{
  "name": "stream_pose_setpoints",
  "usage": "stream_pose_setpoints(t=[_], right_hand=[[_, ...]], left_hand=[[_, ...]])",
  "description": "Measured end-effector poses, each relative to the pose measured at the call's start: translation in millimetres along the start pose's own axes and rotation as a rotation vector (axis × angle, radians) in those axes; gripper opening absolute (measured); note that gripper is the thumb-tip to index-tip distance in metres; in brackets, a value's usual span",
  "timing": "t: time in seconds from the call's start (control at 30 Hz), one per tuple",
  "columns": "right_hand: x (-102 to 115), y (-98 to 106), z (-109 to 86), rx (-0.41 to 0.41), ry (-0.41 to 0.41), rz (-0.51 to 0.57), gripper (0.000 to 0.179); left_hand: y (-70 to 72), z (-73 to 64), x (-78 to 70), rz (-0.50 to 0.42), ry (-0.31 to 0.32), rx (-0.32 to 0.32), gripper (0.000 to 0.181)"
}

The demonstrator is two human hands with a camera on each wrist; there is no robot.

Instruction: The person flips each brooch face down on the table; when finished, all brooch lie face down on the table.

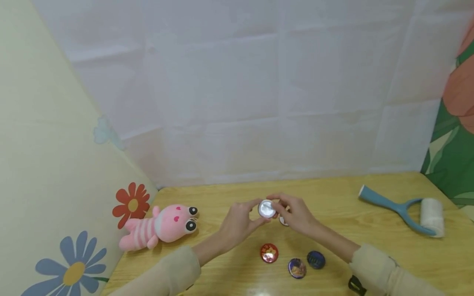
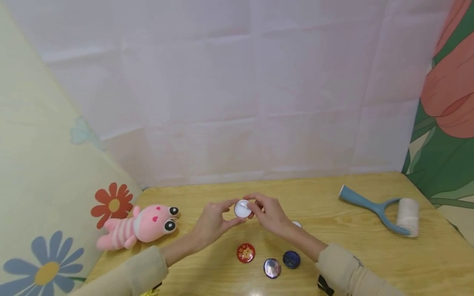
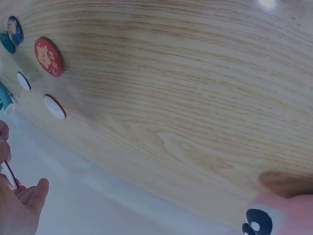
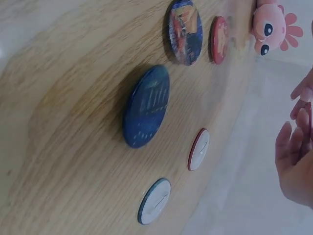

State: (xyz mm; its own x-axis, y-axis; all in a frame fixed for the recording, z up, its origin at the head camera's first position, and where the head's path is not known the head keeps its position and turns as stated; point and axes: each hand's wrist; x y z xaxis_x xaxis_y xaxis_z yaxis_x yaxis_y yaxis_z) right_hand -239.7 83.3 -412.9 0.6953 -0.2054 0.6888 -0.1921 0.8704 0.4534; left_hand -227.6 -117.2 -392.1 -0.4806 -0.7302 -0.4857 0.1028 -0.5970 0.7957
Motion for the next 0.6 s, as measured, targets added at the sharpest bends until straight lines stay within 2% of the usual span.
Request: stream_pose_setpoints(t=[0.13, 0.27, 0.4, 0.5, 0.6], right_hand=[[-5.2, 0.5, -0.5, 0.056, 0.158, -0.103, 0.033], [-9.9, 4.7, -1.2, 0.136, 0.279, -0.200, 0.044], [-14.9, 8.7, -1.4, 0.201, 0.405, -0.389, 0.046], [-19.4, 9.4, 0.2, 0.237, 0.504, -0.543, 0.046], [-23.0, 7.7, 2.7, 0.274, 0.573, -0.630, 0.046]], left_hand=[[2.3, -0.6, 2.8, 0.019, 0.016, 0.039, 0.048], [3.6, -0.3, 4.7, 0.051, 0.024, 0.094, 0.045], [1.9, -1.0, 5.6, 0.071, 0.036, 0.143, 0.044], [-1.3, -1.8, 6.8, 0.076, 0.046, 0.152, 0.044], [-5.1, -2.7, 9.8, 0.080, 0.039, 0.135, 0.043]])
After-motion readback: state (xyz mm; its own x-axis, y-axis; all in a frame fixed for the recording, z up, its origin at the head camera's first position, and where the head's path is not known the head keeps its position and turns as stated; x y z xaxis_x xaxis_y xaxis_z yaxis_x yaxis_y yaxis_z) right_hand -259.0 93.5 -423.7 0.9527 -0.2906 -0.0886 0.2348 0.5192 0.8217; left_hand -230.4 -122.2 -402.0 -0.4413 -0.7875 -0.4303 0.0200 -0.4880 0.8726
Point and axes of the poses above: each hand's wrist, its own z-axis towards the middle knuckle, its own y-axis out of the back of the hand, x = y × z, and after that the axes turned 12 degrees about y, right-handed
